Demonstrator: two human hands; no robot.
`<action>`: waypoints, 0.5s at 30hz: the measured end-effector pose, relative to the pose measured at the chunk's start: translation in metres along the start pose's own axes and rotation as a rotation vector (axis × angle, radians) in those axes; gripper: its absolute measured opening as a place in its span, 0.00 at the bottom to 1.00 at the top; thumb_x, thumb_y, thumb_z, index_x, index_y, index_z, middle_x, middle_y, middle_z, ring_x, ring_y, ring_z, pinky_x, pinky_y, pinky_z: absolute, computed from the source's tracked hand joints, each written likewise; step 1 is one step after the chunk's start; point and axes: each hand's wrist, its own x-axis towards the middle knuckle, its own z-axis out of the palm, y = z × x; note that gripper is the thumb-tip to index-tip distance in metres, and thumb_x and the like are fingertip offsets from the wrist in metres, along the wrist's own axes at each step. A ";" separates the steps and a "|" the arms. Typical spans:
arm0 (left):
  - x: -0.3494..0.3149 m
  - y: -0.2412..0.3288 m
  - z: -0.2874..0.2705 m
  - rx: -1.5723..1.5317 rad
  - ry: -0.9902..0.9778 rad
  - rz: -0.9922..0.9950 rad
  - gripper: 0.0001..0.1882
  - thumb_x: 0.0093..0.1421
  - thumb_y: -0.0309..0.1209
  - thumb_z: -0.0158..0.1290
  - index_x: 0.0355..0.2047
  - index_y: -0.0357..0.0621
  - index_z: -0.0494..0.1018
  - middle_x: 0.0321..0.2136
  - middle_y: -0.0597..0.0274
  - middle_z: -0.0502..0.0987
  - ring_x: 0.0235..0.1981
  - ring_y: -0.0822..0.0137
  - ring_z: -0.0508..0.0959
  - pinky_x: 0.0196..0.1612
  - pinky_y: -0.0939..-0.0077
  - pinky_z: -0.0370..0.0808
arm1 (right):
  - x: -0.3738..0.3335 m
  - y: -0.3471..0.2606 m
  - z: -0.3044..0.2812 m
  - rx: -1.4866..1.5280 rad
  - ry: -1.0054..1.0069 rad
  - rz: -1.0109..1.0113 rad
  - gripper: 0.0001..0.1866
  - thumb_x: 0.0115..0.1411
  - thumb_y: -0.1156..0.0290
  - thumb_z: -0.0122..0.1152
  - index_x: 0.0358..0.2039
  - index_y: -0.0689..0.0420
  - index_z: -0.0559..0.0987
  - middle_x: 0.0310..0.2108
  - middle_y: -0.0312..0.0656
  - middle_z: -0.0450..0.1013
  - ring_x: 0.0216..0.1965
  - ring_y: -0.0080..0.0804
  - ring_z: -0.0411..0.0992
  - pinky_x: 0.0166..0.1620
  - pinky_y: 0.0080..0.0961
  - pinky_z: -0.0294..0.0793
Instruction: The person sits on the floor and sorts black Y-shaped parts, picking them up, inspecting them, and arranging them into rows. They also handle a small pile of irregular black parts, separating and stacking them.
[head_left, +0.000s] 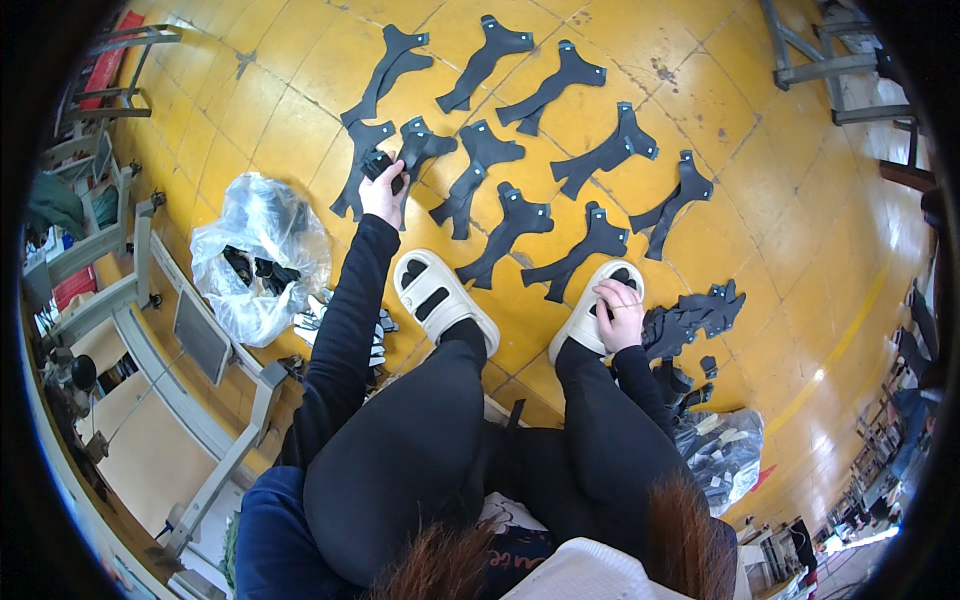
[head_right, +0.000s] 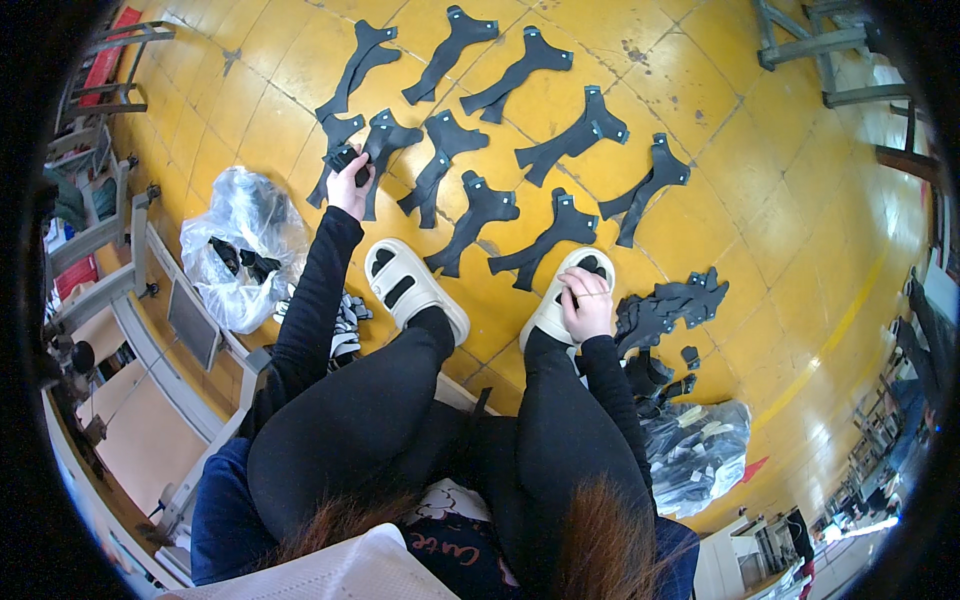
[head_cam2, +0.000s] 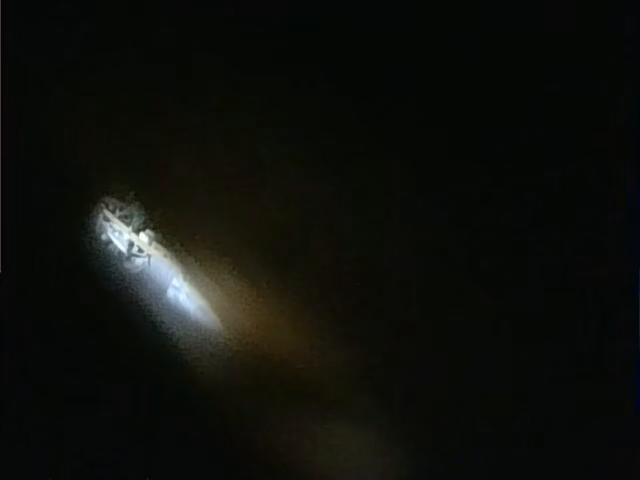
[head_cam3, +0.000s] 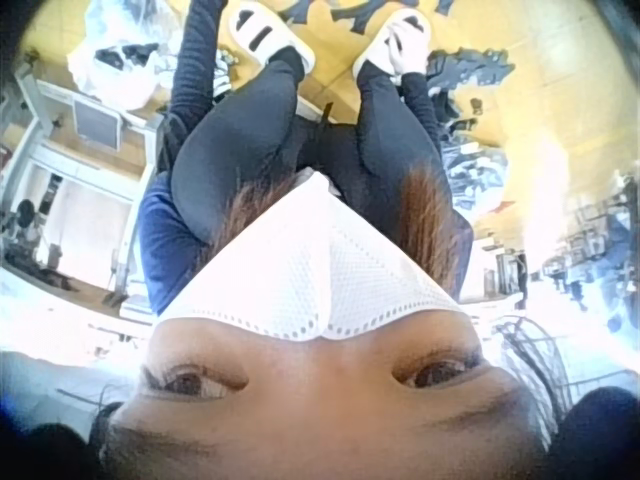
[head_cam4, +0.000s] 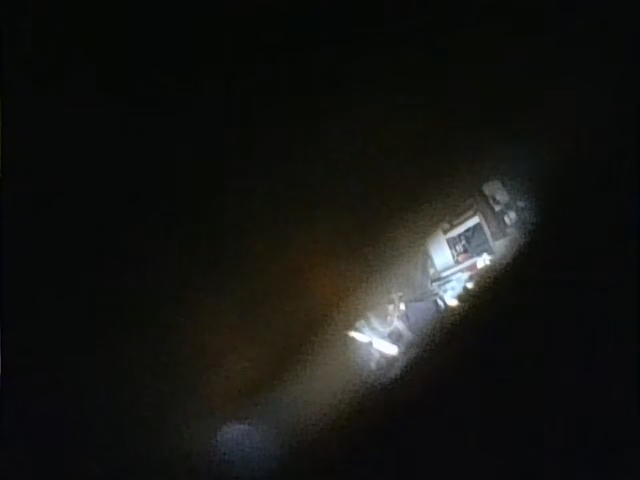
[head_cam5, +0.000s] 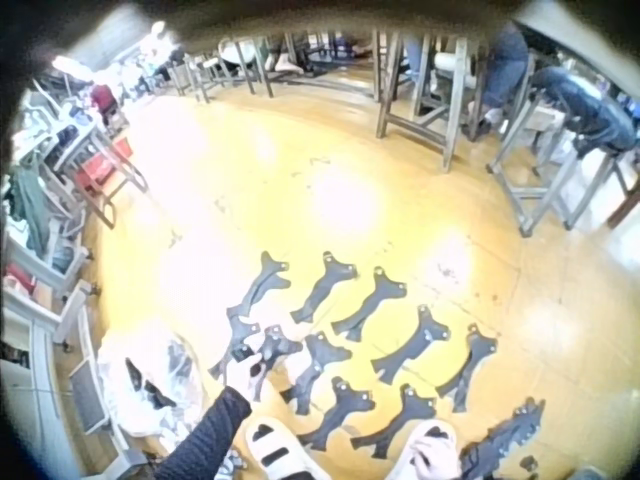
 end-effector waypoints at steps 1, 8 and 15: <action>-0.004 -0.004 0.004 0.003 -0.011 -0.021 0.13 0.53 0.19 0.57 0.40 0.44 0.73 0.33 0.66 0.76 0.31 0.70 0.75 0.36 0.75 0.75 | 0.000 -0.001 -0.001 -0.002 0.005 0.003 0.11 0.50 0.77 0.59 0.36 0.53 0.78 0.40 0.39 0.75 0.43 0.40 0.73 0.49 0.36 0.68; -0.006 -0.018 -0.005 0.034 -0.049 -0.100 0.15 0.53 0.19 0.57 0.43 0.41 0.73 0.35 0.64 0.75 0.31 0.70 0.74 0.36 0.75 0.74 | 0.001 -0.001 0.000 -0.003 0.016 -0.011 0.11 0.50 0.78 0.60 0.36 0.53 0.79 0.40 0.39 0.75 0.42 0.39 0.73 0.49 0.35 0.68; -0.010 -0.019 -0.006 0.010 -0.031 -0.108 0.16 0.53 0.19 0.57 0.43 0.39 0.73 0.34 0.62 0.75 0.31 0.69 0.74 0.34 0.75 0.73 | 0.002 -0.003 -0.003 0.002 0.012 0.001 0.11 0.50 0.78 0.59 0.36 0.53 0.79 0.40 0.39 0.75 0.42 0.39 0.73 0.48 0.35 0.68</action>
